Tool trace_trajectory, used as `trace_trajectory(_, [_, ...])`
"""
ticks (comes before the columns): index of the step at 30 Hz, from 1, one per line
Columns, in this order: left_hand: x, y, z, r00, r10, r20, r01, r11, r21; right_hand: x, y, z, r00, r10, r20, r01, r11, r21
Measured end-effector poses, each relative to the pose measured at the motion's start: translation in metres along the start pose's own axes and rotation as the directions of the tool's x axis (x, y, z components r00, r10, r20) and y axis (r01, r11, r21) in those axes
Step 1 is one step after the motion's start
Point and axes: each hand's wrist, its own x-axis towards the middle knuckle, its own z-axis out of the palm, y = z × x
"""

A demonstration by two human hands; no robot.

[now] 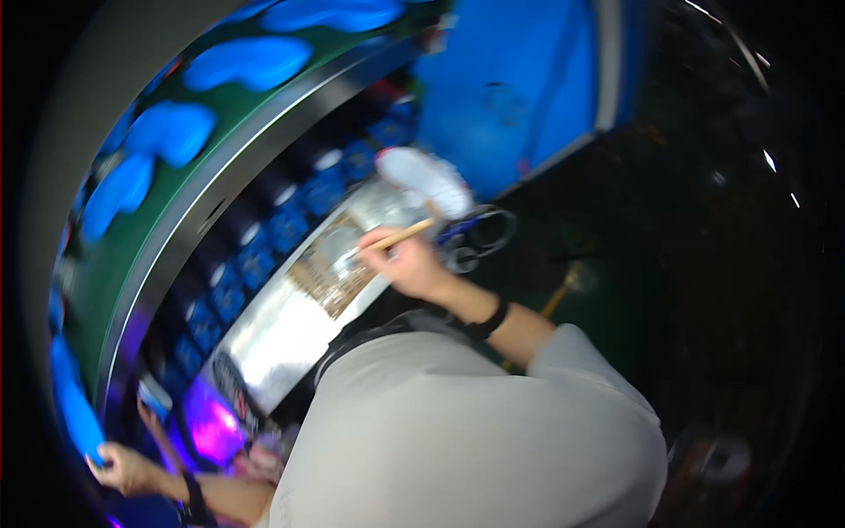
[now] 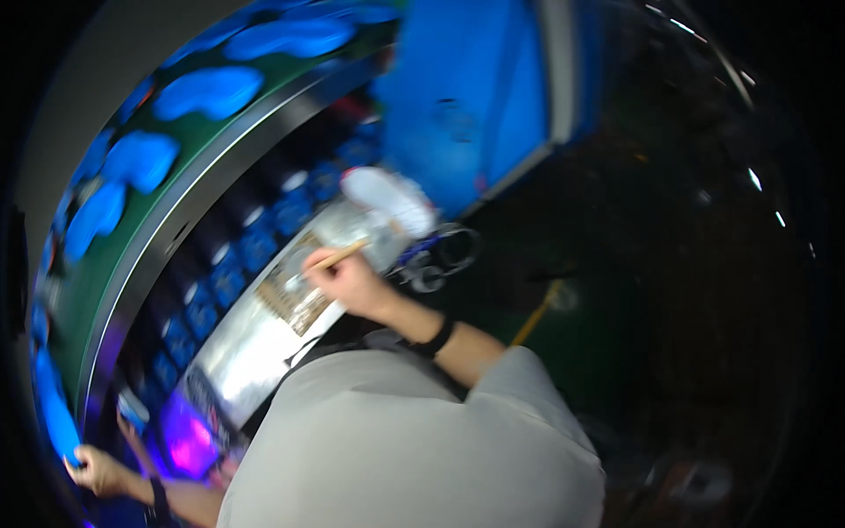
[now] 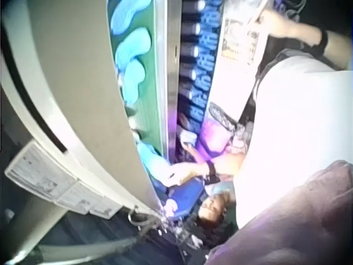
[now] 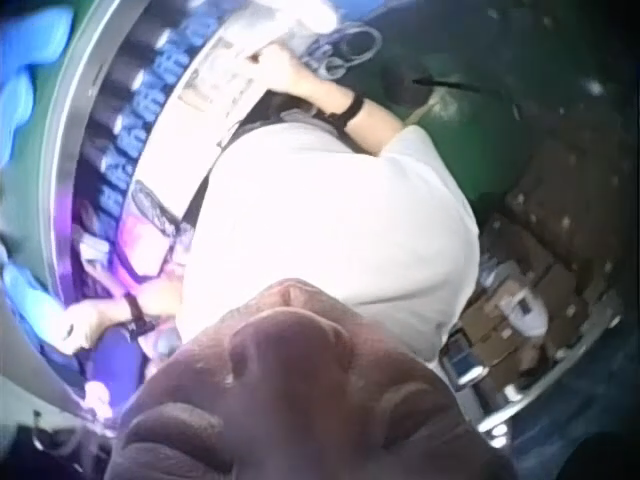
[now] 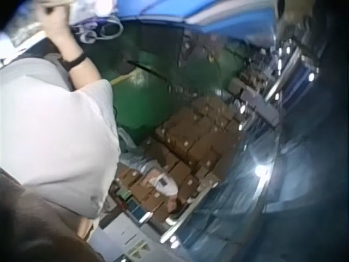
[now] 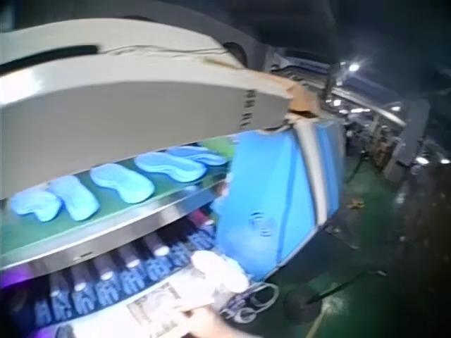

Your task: Applying glue or primer to blue shoe soles using a brush in a factory setting.

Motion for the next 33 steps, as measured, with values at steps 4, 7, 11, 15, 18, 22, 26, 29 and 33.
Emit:
trace_trajectory(4, [-0.006,-0.018,-0.084,0.932,-0.323,-0.166,0.25,0.901,-0.354,0.019,0.019,-0.001,1.0,0.013,0.024,-0.009,0.985,-0.172])
trace_trajectory(7, [-0.019,-0.085,-0.088,0.943,0.332,-0.024,-0.304,0.887,0.348,0.047,0.052,-0.001,0.998,-0.039,0.053,0.057,0.908,-0.415])
trace_trajectory(11, [-0.062,0.026,-0.102,0.5,-0.446,0.742,0.851,0.096,-0.516,0.07,0.086,0.021,0.989,-0.007,0.145,0.078,0.867,-0.491])
trace_trajectory(15, [-0.121,0.077,-0.101,0.131,0.121,0.984,0.975,-0.197,-0.105,0.079,0.147,0.039,0.969,-0.035,0.246,0.175,0.801,-0.573])
trace_trajectory(18, [-0.165,0.115,-0.12,0.171,0.466,0.868,0.858,-0.503,0.101,0.083,0.162,0.036,0.95,-0.087,0.299,0.248,0.793,-0.557])
trace_trajectory(22, [-0.179,0.145,-0.146,0.053,0.623,0.78,0.855,-0.432,0.287,0.073,0.107,0.024,0.97,-0.134,0.205,0.208,0.891,-0.403])
trace_trajectory(26, [-0.202,0.134,-0.147,0.062,0.539,0.84,0.867,-0.447,0.223,0.058,0.066,0.02,0.975,-0.185,0.126,0.218,0.917,-0.334])
trace_trajectory(29, [-0.199,0.131,-0.137,0.087,0.521,0.849,0.867,-0.459,0.193,0.071,0.112,0.009,0.959,-0.027,0.283,0.166,0.861,-0.481])
trace_trajectory(33, [-0.186,0.132,-0.135,0.079,0.44,0.895,0.915,-0.389,0.11,0.062,0.045,0.04,0.967,-0.084,0.242,0.137,0.968,-0.211])
